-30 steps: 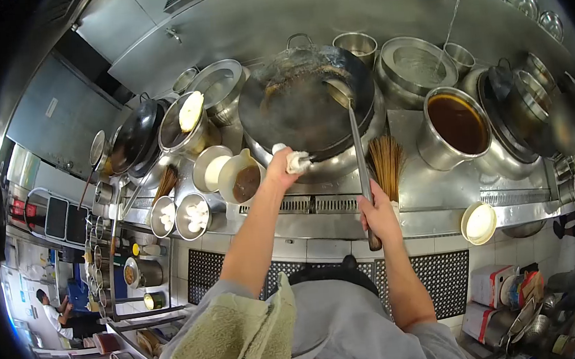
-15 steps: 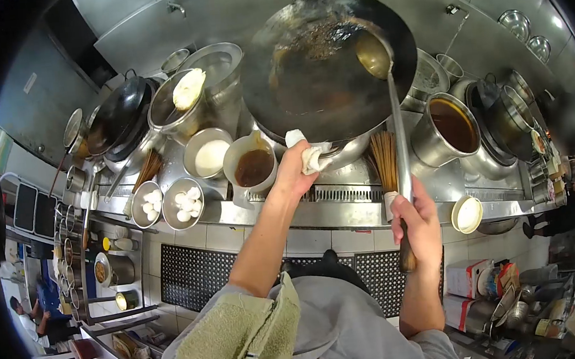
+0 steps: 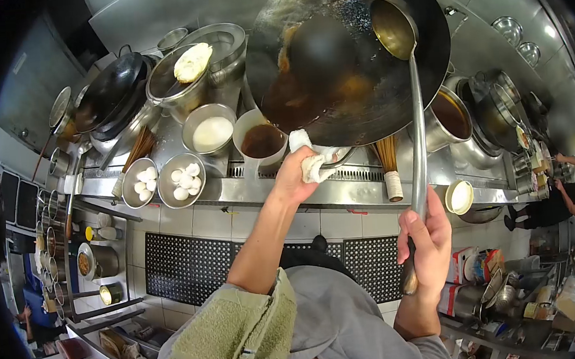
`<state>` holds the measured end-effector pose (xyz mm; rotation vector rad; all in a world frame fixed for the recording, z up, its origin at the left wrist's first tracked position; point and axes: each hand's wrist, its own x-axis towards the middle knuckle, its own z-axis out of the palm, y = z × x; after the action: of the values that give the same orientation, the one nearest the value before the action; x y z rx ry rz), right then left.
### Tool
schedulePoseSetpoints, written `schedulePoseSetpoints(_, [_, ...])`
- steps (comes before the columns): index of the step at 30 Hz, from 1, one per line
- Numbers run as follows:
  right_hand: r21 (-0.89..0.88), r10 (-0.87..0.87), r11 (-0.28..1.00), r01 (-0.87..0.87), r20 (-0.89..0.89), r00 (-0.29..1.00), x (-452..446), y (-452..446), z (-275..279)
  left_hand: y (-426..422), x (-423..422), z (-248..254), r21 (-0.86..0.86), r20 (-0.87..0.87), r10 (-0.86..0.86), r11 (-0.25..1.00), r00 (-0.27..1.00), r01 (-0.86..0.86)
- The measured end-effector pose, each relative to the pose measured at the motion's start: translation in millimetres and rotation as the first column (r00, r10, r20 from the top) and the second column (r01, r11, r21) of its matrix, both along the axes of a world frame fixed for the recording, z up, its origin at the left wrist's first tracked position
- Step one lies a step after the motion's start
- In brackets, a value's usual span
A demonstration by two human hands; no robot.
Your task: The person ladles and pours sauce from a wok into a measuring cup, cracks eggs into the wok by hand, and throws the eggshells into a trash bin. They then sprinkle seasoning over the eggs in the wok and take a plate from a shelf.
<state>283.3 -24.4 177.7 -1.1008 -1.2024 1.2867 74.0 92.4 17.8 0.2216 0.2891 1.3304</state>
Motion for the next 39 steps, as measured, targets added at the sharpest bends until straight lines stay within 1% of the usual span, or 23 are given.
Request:
schedulePoseSetpoints(3, [0.015, -0.02, 1.0, 0.02, -0.004, 1.0, -7.8, -10.2, 1.3, -8.4, -2.7, 9.7, 0.024, 0.018, 0.022, 0.999, 1.0, -0.022])
schedulePoseSetpoints(4, [0.026, -0.029, 0.999, 0.029, -0.001, 1.0, -11.5, -13.3, 2.9, -10.1, -5.5, 11.3, 0.022, 0.031, -0.008, 1.0, 0.999, 0.007])
schedulePoseSetpoints(7, [0.043, -0.047, 0.998, 0.046, 0.013, 0.999, -17.9, -19.1, 3.4, -10.2, -7.0, 6.4, 0.063, 0.03, -0.018, 0.998, 0.999, 0.016])
schedulePoseSetpoints(10, [0.06, -0.054, 0.997, 0.053, 0.014, 0.998, -21.7, -21.6, 3.0, -10.5, -4.2, 5.2, 0.035, 0.037, 0.007, 0.999, 0.999, -0.008])
schedulePoseSetpoints(14, [0.085, -0.053, 0.995, 0.053, -0.003, 0.999, -27.4, -23.9, 4.5, -11.0, -4.7, 2.9, 0.072, 0.028, 0.002, 0.997, 1.0, -0.004])
schedulePoseSetpoints(16, [0.091, -0.053, 0.994, 0.051, 0.017, 0.998, -31.9, -24.9, 7.8, -15.6, -2.4, 11.3, 0.059, 0.057, -0.01, 0.998, 0.998, 0.007])
schedulePoseSetpoints(18, [0.096, -0.054, 0.994, 0.05, 0.037, 0.998, -33.7, -24.8, 10.6, -17.6, -1.9, 17.6, 0.065, 0.047, -0.009, 0.998, 0.999, 0.006])
schedulePoseSetpoints(20, [0.111, -0.031, 0.993, 0.028, 0.023, 0.999, -34.3, -24.1, 12.7, -17.1, -1.8, 18.8, 0.072, 0.034, -0.01, 0.997, 0.999, 0.007])
schedulePoseSetpoints(22, [0.117, -0.031, 0.993, 0.028, 0.024, 0.999, -34.8, -24.8, 14.1, -15.0, -2.7, 20.1, 0.116, 0.053, -0.004, 0.993, 0.999, -0.002])
schedulePoseSetpoints(29, [0.163, -0.038, 0.986, 0.032, 0.037, 0.999, -38.9, -26.9, 20.9, -16.1, -5.0, 31.6, 0.122, 0.057, -0.012, 0.993, 0.998, 0.005])
schedulePoseSetpoints(32, [0.18, -0.052, 0.983, 0.046, 0.028, 0.998, -38.9, -28.0, 21.1, -17.2, -5.0, 38.3, 0.139, 0.043, -0.029, 0.99, 0.999, 0.023])
schedulePoseSetpoints(34, [0.196, -0.052, 0.98, 0.046, 0.023, 0.998, -38.9, -28.2, 21.6, -16.3, -6.2, 40.7, 0.169, 0.081, -0.03, 0.985, 0.996, 0.016])
schedulePoseSetpoints(39, [0.208, -0.064, 0.976, 0.061, 0.01, 0.998, -42.9, -29.9, 26.1, -16.0, -7.0, 46.7, 0.188, 0.067, -0.034, 0.982, 0.997, 0.021])
